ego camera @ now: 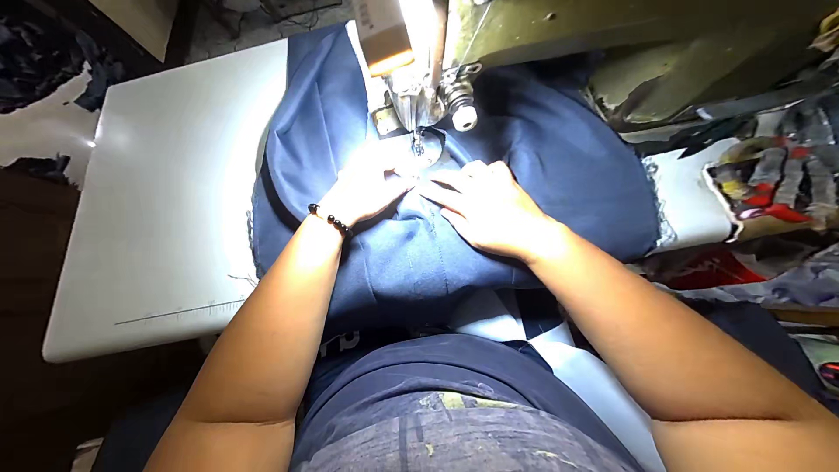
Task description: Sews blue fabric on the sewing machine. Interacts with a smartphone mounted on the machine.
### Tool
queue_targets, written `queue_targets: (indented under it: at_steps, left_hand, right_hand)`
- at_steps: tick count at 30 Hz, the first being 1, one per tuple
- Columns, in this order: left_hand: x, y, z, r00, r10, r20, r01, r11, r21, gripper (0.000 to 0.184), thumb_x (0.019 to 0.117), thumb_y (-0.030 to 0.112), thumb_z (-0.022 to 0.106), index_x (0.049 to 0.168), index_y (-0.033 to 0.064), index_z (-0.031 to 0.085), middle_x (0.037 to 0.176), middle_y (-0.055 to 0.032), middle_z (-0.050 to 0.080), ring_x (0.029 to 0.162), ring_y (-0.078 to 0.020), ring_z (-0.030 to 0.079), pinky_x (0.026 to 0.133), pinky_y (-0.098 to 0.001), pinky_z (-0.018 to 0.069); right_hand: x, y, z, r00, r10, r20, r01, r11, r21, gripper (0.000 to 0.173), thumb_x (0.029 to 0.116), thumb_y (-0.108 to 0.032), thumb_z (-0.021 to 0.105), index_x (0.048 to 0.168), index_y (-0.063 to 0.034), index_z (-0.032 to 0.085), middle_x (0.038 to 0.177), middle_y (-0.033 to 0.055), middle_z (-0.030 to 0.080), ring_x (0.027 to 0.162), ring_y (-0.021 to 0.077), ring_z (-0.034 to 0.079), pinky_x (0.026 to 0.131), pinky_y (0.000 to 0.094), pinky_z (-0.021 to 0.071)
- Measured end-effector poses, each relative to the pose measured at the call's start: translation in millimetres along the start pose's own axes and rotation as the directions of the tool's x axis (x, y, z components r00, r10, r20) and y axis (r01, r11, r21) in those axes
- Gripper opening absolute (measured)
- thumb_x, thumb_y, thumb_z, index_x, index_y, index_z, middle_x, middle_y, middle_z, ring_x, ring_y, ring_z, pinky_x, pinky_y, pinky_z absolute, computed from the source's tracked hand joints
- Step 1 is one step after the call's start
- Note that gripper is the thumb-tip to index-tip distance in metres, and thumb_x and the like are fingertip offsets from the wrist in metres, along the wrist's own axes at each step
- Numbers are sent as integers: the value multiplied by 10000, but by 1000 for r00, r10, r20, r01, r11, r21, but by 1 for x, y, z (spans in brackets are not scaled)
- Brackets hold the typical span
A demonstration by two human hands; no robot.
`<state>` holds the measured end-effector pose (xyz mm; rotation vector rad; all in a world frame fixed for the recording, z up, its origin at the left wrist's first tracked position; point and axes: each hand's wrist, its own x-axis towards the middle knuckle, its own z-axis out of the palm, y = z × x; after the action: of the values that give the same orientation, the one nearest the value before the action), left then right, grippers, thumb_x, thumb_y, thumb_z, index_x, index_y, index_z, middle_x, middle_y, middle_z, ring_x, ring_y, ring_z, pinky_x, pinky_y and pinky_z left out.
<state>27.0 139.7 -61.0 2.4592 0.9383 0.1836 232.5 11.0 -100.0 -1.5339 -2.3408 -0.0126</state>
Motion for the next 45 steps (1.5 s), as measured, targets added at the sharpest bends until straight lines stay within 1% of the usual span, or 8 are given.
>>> queue_targets:
  at_steps: [5,17,25,29,34,37,40,45]
  left_hand:
    - [9,2,8,999,-33,-32,32,999,-21,262,964,344,678,1008,100,762,1136,-128,679,1186,-330,583,905,-610,438]
    - [9,12,16,995,-61,-79,60,998,-5,239,944,302,693,975,74,758,1147,-151,662,1196,-362,561,900,-628,404]
    - [6,25,22,977,-166,-131,166,986,-14,282,903,278,689,1102,78,675,1188,-162,636,1199,-391,545,880,-623,413]
    - [-1,32,32,958,-74,-276,113,985,128,164,911,258,638,945,128,732,1107,-123,665,1159,-355,561,903,-570,391]
    - [-28,42,45,923,229,-309,-52,870,491,264,1007,191,513,1053,120,763,1425,-89,621,1473,-341,412,1132,-726,188]
    - [-41,35,53,944,255,-209,-131,871,473,414,1043,201,400,1307,52,682,1410,-119,632,1400,-296,514,1148,-624,272]
    - [-46,31,54,977,181,-116,-126,920,371,509,1060,265,346,1468,33,544,1532,-157,519,1435,-298,475,1157,-547,315]
    - [-52,26,60,965,186,-185,-129,950,285,473,1062,308,357,1402,84,599,1557,-106,508,1488,-266,415,1169,-602,261]
  right_hand:
    - [-1,1,0,1000,-4,-23,5,1000,14,441,1032,-280,402,1380,-229,668,1381,101,625,1150,360,578,891,547,409]
    - [-1,4,0,995,6,-103,4,995,102,369,1010,-287,469,1210,-138,741,1293,69,685,1163,321,591,931,523,403]
    - [-2,6,2,994,-22,-108,32,995,96,367,1021,-286,454,1261,-242,728,1293,88,664,1161,325,573,938,525,381]
    - [-3,7,3,992,-28,-123,42,993,113,358,1029,-295,458,1211,-249,764,1295,78,667,1162,317,569,947,514,376]
    - [-4,6,2,989,-71,-131,87,989,118,369,1013,-261,455,1189,-184,770,1378,58,658,1263,295,573,1006,541,366]
    - [-5,6,3,981,-105,-161,125,985,116,377,1008,-231,452,1206,-155,763,1375,49,667,1259,268,598,1013,538,381]
    - [-5,6,3,982,-109,-152,126,986,111,379,1008,-231,450,1209,-149,761,1374,45,672,1232,268,612,993,526,394]
    - [-4,9,2,987,-104,-125,121,984,135,386,1012,-252,450,1213,-143,760,1354,56,681,1246,285,607,1004,549,394]
